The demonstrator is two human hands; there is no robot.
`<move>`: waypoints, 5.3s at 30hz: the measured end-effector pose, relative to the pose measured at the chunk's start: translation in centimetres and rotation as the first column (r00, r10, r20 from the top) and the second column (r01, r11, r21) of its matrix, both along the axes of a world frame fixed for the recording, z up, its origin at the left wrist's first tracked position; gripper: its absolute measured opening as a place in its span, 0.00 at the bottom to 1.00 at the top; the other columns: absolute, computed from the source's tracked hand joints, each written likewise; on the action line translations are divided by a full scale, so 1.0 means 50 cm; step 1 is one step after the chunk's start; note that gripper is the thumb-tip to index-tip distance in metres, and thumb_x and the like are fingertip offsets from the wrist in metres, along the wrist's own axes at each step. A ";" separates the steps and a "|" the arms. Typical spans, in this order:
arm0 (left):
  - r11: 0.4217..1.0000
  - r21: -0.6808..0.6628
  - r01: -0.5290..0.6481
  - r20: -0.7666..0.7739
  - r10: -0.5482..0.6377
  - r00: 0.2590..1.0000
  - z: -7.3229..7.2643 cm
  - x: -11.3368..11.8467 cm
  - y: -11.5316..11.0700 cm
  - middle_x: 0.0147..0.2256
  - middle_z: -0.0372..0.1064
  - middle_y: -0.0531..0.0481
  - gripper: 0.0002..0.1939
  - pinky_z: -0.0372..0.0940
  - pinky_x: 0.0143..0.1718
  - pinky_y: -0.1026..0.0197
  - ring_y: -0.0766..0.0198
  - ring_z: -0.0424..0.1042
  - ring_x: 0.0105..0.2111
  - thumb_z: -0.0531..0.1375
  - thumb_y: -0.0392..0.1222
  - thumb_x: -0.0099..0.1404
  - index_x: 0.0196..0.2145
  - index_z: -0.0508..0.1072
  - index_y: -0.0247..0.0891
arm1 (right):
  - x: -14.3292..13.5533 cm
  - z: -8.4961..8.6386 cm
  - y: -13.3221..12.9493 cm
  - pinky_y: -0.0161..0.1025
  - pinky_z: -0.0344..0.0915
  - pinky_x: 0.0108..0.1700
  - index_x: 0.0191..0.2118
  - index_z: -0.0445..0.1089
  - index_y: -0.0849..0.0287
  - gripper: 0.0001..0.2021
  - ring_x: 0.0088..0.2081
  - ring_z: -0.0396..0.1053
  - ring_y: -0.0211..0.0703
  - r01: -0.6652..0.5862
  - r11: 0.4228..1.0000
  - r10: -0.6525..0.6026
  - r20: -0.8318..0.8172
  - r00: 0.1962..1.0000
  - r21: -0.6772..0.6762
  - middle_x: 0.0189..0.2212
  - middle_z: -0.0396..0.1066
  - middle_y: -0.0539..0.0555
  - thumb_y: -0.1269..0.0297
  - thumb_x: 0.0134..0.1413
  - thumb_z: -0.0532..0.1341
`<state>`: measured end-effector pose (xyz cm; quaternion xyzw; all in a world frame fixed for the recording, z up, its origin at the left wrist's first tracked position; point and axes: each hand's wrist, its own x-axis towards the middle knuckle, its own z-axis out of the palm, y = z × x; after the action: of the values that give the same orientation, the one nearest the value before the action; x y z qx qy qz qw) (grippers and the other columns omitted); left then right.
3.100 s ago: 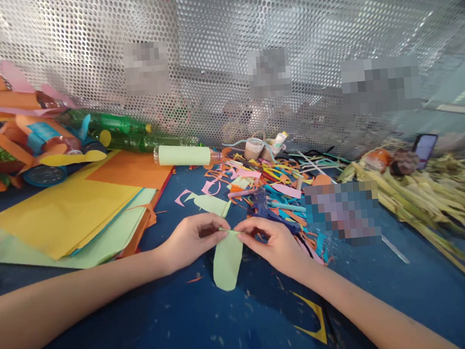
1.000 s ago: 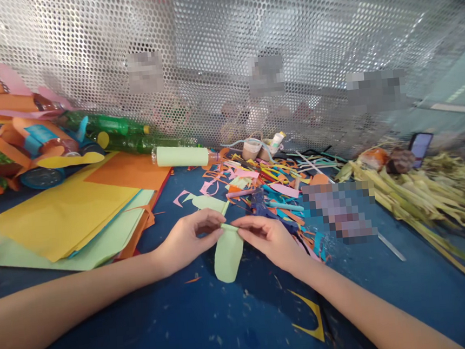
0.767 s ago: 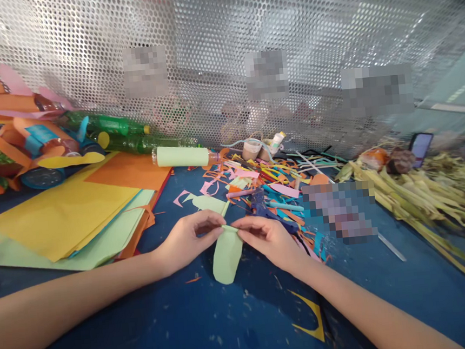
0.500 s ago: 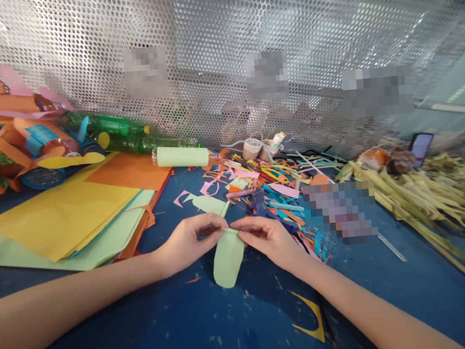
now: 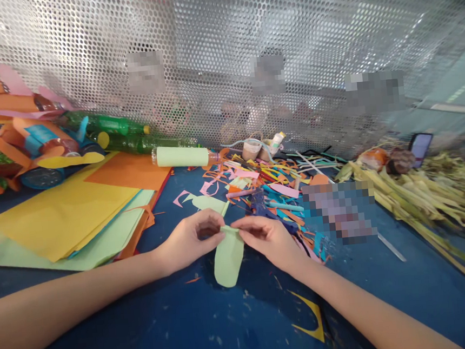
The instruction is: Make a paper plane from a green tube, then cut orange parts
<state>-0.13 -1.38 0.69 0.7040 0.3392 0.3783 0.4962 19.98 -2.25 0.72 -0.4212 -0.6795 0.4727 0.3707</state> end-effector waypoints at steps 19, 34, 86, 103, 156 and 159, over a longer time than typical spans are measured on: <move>0.996 -0.086 -0.027 -0.047 0.023 0.999 0.000 -0.002 0.007 0.32 0.70 0.52 0.08 0.66 0.37 0.61 0.65 0.70 0.33 0.57 0.41 0.59 0.36 0.68 0.37 | -0.003 0.010 -0.007 0.36 0.70 0.35 0.41 0.69 0.57 0.12 0.32 0.71 0.39 0.035 0.999 -0.035 0.037 0.999 -0.012 0.33 0.71 0.53 0.58 0.57 0.54; 0.995 -0.088 -0.042 -0.042 0.038 0.998 0.006 0.000 0.004 0.29 0.67 0.53 0.07 0.64 0.34 0.64 0.68 0.67 0.30 0.58 0.42 0.59 0.33 0.68 0.36 | -0.008 0.008 -0.018 0.36 0.69 0.35 0.37 0.71 0.55 0.08 0.32 0.72 0.40 0.036 0.980 -0.084 0.239 0.967 0.198 0.31 0.74 0.50 0.63 0.53 0.57; 0.992 -0.059 0.115 0.036 -0.113 0.993 0.005 -0.005 0.008 0.34 0.63 0.51 0.08 0.63 0.38 0.60 0.65 0.66 0.35 0.57 0.41 0.60 0.36 0.64 0.36 | -0.015 0.014 -0.030 0.36 0.66 0.39 0.45 0.62 0.54 0.12 0.38 0.66 0.40 -0.147 0.979 0.133 0.107 0.985 0.142 0.39 0.66 0.52 0.62 0.55 0.58; 0.995 -0.097 0.024 0.155 -0.008 0.988 0.025 -0.008 -0.006 0.39 0.67 0.47 0.17 0.61 0.42 0.59 0.60 0.66 0.39 0.57 0.43 0.60 0.47 0.64 0.37 | -0.008 0.022 -0.012 0.32 0.56 0.29 0.29 0.65 0.59 0.08 0.26 0.59 0.35 0.104 0.994 -0.105 -0.053 0.993 -0.026 0.23 0.62 0.47 0.60 0.50 0.60; 0.979 0.159 -0.129 -0.283 0.170 0.944 0.022 0.001 0.004 0.25 0.62 0.53 0.15 0.56 0.29 0.65 0.65 0.61 0.27 0.48 0.45 0.65 0.25 0.66 0.36 | -0.006 0.005 -0.004 0.32 0.58 0.29 0.30 0.63 0.60 0.14 0.25 0.60 0.34 0.003 0.991 -0.010 -0.052 0.999 -0.135 0.23 0.61 0.47 0.55 0.58 0.52; 0.971 0.203 -0.129 -0.310 0.189 0.932 0.018 0.000 0.005 0.26 0.64 0.52 0.16 0.56 0.29 0.64 0.65 0.62 0.28 0.48 0.45 0.65 0.25 0.67 0.36 | -0.005 0.004 -0.005 0.33 0.60 0.30 0.33 0.64 0.59 0.13 0.26 0.62 0.36 0.034 0.997 -0.031 0.037 0.999 -0.072 0.23 0.63 0.48 0.55 0.58 0.51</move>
<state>-0.12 -1.13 1.62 0.7688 0.4374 0.3246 0.3352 19.73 -2.49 0.94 -0.4538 -0.6612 0.4836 0.3507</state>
